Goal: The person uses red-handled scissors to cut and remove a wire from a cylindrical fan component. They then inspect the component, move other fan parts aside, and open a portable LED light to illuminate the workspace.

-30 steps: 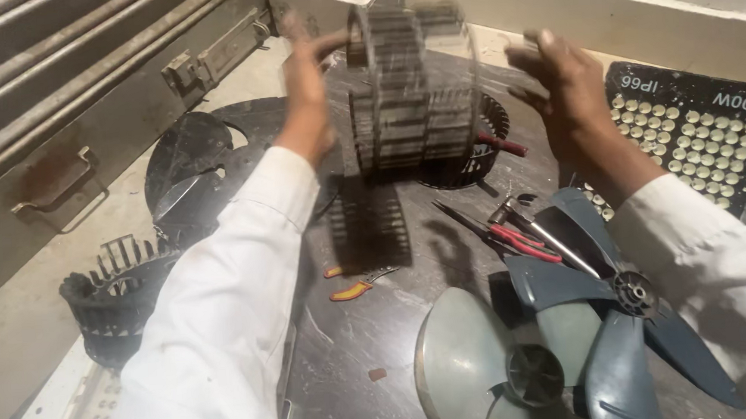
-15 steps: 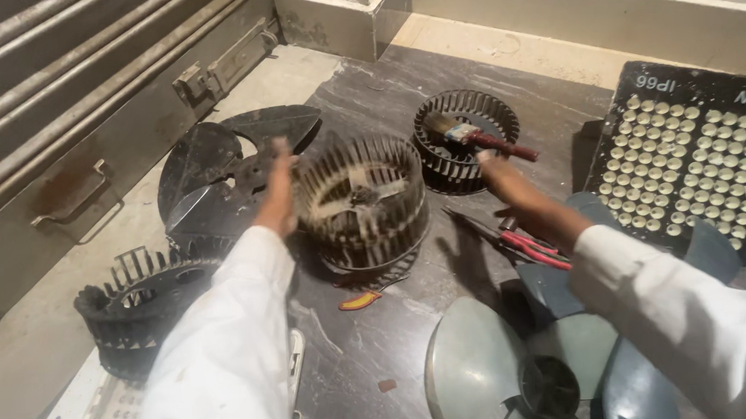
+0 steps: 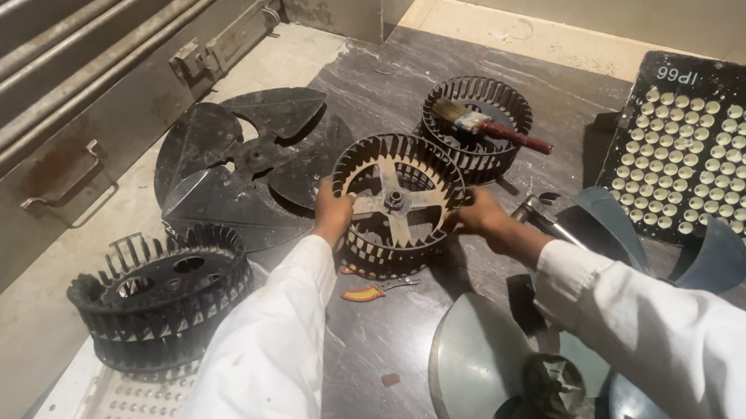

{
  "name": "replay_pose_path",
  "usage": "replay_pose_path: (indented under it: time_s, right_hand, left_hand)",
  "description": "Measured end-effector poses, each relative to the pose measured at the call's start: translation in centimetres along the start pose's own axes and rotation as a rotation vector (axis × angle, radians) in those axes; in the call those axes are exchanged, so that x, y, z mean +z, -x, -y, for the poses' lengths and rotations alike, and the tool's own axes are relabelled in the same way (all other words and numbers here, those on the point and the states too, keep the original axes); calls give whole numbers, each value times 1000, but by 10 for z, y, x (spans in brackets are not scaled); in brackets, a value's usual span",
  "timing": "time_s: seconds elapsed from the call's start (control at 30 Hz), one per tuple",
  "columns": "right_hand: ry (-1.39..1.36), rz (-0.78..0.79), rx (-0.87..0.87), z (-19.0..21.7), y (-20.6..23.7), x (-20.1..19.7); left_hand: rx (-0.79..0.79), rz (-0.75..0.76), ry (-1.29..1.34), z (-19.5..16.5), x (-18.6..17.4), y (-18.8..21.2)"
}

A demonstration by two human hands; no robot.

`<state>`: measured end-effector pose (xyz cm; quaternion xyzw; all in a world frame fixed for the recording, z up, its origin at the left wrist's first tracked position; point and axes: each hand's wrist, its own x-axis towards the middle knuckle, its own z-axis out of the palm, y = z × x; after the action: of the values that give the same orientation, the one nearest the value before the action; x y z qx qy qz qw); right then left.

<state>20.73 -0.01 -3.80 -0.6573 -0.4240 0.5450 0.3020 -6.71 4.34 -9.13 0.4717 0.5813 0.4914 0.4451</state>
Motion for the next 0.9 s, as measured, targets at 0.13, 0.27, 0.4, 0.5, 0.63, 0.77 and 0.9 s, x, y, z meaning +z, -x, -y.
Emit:
replay_pose_path:
  time_s: [0.13, 0.27, 0.4, 0.5, 0.63, 0.77, 0.9]
  right_hand:
    - [-74, -64, -89, 10, 1, -17]
    - [-321, -156, -324, 63, 19, -48]
    - [-14, -234, -388, 105, 51, -107]
    - [94, -398, -327, 93, 61, -135]
    - [33, -343, -61, 43, 39, -142]
    - [-42, -266, -72, 19, 1, -121]
    - [234, 127, -374, -23, 1, -47]
  left_hand:
    - [39, 54, 53, -41, 6, -5]
    - [357, 16, -94, -129, 16, -36]
    - [630, -7, 1, -215, -7, -70]
    - [654, -396, 91, -221, -51, -73]
    - [-308, 6, 243, -125, -65, -28]
    - [-464, 223, 78, -44, -30, 11]
    - [-547, 193, 136, 3, 19, 32]
